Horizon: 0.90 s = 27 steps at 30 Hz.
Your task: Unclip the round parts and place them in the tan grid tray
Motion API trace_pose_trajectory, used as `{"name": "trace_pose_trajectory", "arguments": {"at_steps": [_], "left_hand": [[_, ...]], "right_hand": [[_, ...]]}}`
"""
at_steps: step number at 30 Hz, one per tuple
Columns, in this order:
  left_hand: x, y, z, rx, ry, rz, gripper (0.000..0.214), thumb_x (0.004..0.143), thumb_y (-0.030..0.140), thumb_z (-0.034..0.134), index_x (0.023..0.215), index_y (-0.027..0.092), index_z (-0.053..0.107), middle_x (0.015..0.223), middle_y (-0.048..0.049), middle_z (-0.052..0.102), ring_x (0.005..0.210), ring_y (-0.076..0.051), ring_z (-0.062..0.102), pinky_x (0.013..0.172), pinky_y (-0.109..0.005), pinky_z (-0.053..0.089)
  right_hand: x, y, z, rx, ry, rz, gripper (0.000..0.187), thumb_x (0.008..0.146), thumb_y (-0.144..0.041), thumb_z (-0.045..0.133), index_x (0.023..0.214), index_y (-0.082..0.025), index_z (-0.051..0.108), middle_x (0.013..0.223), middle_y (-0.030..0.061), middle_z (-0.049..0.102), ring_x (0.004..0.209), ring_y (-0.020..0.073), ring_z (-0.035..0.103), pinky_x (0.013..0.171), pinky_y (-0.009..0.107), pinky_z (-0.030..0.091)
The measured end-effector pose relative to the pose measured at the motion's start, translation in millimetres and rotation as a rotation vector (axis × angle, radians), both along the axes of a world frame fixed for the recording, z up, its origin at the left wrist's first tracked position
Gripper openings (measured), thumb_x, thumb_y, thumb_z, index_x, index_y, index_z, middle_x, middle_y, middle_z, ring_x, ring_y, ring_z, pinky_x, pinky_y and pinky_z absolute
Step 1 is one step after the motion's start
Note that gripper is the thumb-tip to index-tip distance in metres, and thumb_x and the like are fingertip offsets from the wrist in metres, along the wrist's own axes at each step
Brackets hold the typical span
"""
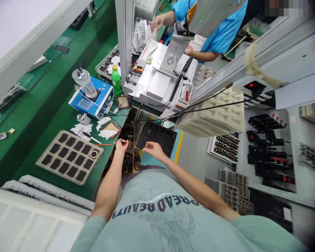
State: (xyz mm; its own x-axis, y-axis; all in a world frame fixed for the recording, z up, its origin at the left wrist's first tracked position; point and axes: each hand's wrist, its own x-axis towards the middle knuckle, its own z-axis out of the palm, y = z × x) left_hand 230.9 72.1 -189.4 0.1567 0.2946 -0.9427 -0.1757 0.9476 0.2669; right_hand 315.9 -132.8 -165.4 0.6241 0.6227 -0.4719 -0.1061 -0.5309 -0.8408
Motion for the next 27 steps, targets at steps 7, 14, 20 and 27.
{"name": "trace_pose_trajectory", "arguments": {"at_steps": [7, 14, 20, 27], "left_hand": [[-56.3, -63.3, 71.2, 0.184, -0.209, -0.207, 0.008, 0.08, 0.015, 0.065, 0.087, 0.012, 0.068, 0.074, -0.0048, 0.064, 0.061, -0.013, 0.063, 0.05, -0.02, 0.047], [-115.3, -82.8, 125.2, 0.55, -0.194, -0.469, 0.041, 0.062, 0.042, 0.086, 0.088, 0.013, 0.074, 0.083, -0.0066, 0.069, 0.066, -0.012, 0.062, 0.054, -0.02, 0.049], [-167.6, -80.8, 126.6, 0.833, -0.016, -0.478, 0.031, 0.067, 0.039, 0.08, 0.087, 0.016, 0.076, 0.079, -0.0054, 0.072, 0.066, -0.015, 0.064, 0.054, -0.022, 0.048], [-230.3, -79.9, 123.7, 1.123, 0.155, -0.531, 0.012, 0.073, 0.028, 0.073, 0.081, 0.02, 0.078, 0.084, -0.0061, 0.076, 0.082, -0.021, 0.068, 0.083, -0.035, 0.053]], "right_hand": [[-16.5, 12.5, 48.3, 0.346, 0.088, 0.05, 0.067, 0.07, -0.037, 0.08, 0.131, -0.02, 0.061, 0.131, 0.0115, 0.065, 0.11, 0.0242, 0.066, 0.094, 0.038, 0.054], [-65.5, 31.8, 93.9, 0.4, 0.021, 0.257, 0.06, 0.07, -0.033, 0.083, 0.126, -0.022, 0.066, 0.126, 0.0087, 0.068, 0.105, 0.0238, 0.067, 0.097, 0.039, 0.053], [-120.4, 34.5, 93.9, 0.338, 0.528, 0.184, 0.058, 0.078, -0.055, 0.076, 0.122, -0.02, 0.067, 0.114, 0.0124, 0.072, 0.089, 0.0203, 0.072, 0.072, 0.03, 0.06], [-155.4, 46.1, 90.6, 0.212, 0.772, 0.317, 0.041, 0.069, -0.044, 0.087, 0.093, -0.013, 0.076, 0.083, 0.009, 0.074, 0.071, 0.0143, 0.069, 0.065, 0.023, 0.057]]}}
